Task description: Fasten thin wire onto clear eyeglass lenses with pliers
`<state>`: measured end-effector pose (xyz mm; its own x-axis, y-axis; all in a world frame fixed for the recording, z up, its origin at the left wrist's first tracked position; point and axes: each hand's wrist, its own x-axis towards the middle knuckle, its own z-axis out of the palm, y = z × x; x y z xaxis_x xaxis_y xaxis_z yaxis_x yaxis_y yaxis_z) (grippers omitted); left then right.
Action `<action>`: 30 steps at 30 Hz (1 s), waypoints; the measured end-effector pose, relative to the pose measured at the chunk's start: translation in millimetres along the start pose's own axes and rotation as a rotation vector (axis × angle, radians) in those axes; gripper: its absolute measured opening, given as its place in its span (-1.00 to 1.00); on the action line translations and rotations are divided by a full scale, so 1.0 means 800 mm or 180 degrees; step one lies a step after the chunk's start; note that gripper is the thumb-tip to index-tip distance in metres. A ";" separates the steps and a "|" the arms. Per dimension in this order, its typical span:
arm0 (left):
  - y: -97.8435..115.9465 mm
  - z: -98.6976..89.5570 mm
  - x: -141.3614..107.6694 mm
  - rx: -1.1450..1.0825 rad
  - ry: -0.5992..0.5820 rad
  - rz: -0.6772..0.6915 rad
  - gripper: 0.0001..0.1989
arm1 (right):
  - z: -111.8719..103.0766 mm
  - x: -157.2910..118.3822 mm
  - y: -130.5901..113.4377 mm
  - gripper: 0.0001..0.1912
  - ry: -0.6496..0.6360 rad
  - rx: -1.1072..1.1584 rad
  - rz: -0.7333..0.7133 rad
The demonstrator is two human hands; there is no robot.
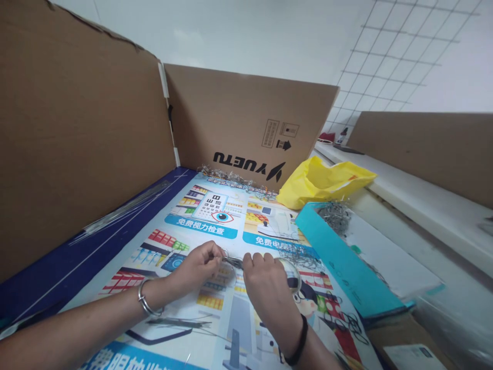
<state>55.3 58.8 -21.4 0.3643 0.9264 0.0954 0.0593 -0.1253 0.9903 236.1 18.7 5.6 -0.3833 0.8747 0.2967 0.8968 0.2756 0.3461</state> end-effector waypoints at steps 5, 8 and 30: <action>0.008 0.002 -0.003 -0.0134 0.0014 -0.0035 -0.95 | -0.002 0.001 -0.001 -0.84 -0.0081 0.0113 0.0014; 0.009 0.002 -0.004 -0.0028 0.0091 0.0039 -0.95 | -0.001 0.002 -0.001 -0.85 -0.0124 0.0182 0.0043; 0.017 0.008 -0.020 0.0166 0.0409 0.0595 -0.95 | 0.006 -0.003 -0.002 -0.79 0.0666 0.0534 0.0284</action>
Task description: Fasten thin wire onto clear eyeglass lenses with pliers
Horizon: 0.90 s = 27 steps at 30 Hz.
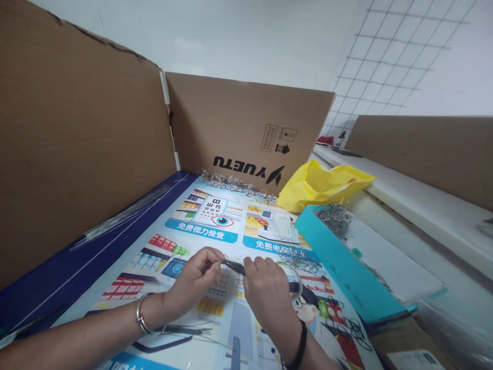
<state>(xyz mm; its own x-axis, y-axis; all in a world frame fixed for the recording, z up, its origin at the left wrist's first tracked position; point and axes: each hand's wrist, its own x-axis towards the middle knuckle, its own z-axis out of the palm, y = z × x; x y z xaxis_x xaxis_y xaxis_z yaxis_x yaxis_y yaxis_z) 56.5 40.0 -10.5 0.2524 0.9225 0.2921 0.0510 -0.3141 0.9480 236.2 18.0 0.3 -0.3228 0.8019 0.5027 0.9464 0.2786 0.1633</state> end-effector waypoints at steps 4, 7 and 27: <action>0.001 -0.001 -0.002 0.0047 0.0002 0.0154 -0.94 | -0.003 0.000 -0.001 -0.77 0.0166 -0.0019 -0.0053; 0.001 -0.001 -0.002 0.0052 0.0015 0.0215 -0.93 | -0.004 -0.001 -0.002 -0.76 0.0192 -0.0013 -0.0045; 0.007 -0.003 0.006 -0.0063 -0.0024 0.0153 -0.93 | -0.003 0.001 0.002 -0.74 -0.0366 0.0245 0.0273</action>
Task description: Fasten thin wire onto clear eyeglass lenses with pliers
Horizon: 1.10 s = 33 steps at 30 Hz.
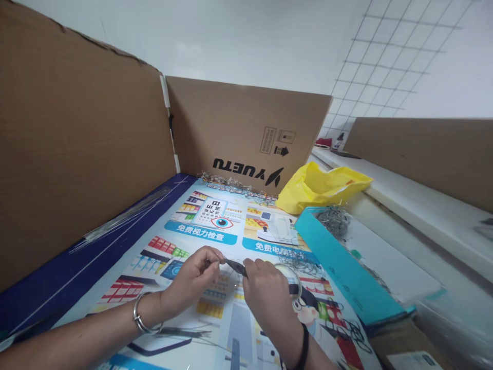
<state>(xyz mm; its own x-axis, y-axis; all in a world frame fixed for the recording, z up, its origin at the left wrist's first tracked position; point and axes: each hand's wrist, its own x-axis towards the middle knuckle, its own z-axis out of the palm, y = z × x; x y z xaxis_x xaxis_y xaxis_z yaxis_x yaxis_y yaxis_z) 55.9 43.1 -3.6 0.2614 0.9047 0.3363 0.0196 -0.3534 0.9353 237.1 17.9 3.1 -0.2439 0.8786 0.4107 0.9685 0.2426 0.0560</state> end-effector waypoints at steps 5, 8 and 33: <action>-0.003 -0.002 0.001 0.0089 -0.0020 0.0213 -0.92 | 0.000 0.000 0.003 -0.74 0.0363 -0.0234 -0.0212; -0.003 -0.003 0.000 0.0121 -0.0030 0.0323 -0.91 | -0.001 -0.001 0.002 -0.74 0.0530 -0.0300 -0.0315; -0.007 0.001 0.002 0.0426 0.0090 0.0250 -0.89 | -0.007 0.000 -0.012 -0.86 -0.0167 -0.0347 0.0011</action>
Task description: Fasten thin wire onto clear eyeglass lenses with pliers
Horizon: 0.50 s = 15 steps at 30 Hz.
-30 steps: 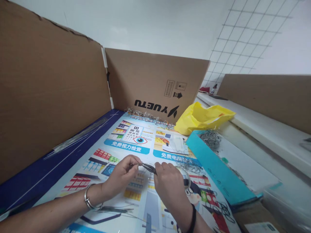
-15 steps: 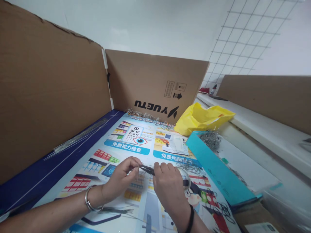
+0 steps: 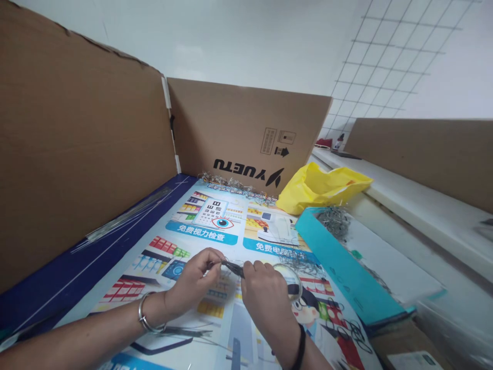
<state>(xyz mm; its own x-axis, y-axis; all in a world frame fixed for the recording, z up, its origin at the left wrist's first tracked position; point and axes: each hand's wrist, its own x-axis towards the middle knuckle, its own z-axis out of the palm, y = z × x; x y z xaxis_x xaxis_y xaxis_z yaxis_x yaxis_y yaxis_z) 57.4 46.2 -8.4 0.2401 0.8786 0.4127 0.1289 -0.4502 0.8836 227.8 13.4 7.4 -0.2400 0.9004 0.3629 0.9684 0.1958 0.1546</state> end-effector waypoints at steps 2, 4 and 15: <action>-0.001 0.000 0.000 -0.0007 -0.0004 0.0011 -0.89 | 0.001 0.000 -0.001 -0.87 -0.0066 0.0105 0.0056; -0.001 0.000 0.000 -0.0042 -0.0011 0.0043 -0.90 | 0.002 0.001 -0.002 -0.87 -0.0107 0.0249 0.0122; 0.006 -0.006 0.001 -0.0191 -0.0082 -0.0081 -0.92 | 0.007 0.001 -0.001 -0.88 -0.0006 0.0596 0.0128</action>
<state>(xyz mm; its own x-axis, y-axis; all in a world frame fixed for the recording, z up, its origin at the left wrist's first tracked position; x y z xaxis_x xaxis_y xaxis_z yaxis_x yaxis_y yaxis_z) 53.8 45.7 -2.6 0.2622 0.8850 0.3848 0.0775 -0.4168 0.9057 227.1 16.1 2.4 -0.2008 0.9096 0.3637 0.9730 0.2283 -0.0338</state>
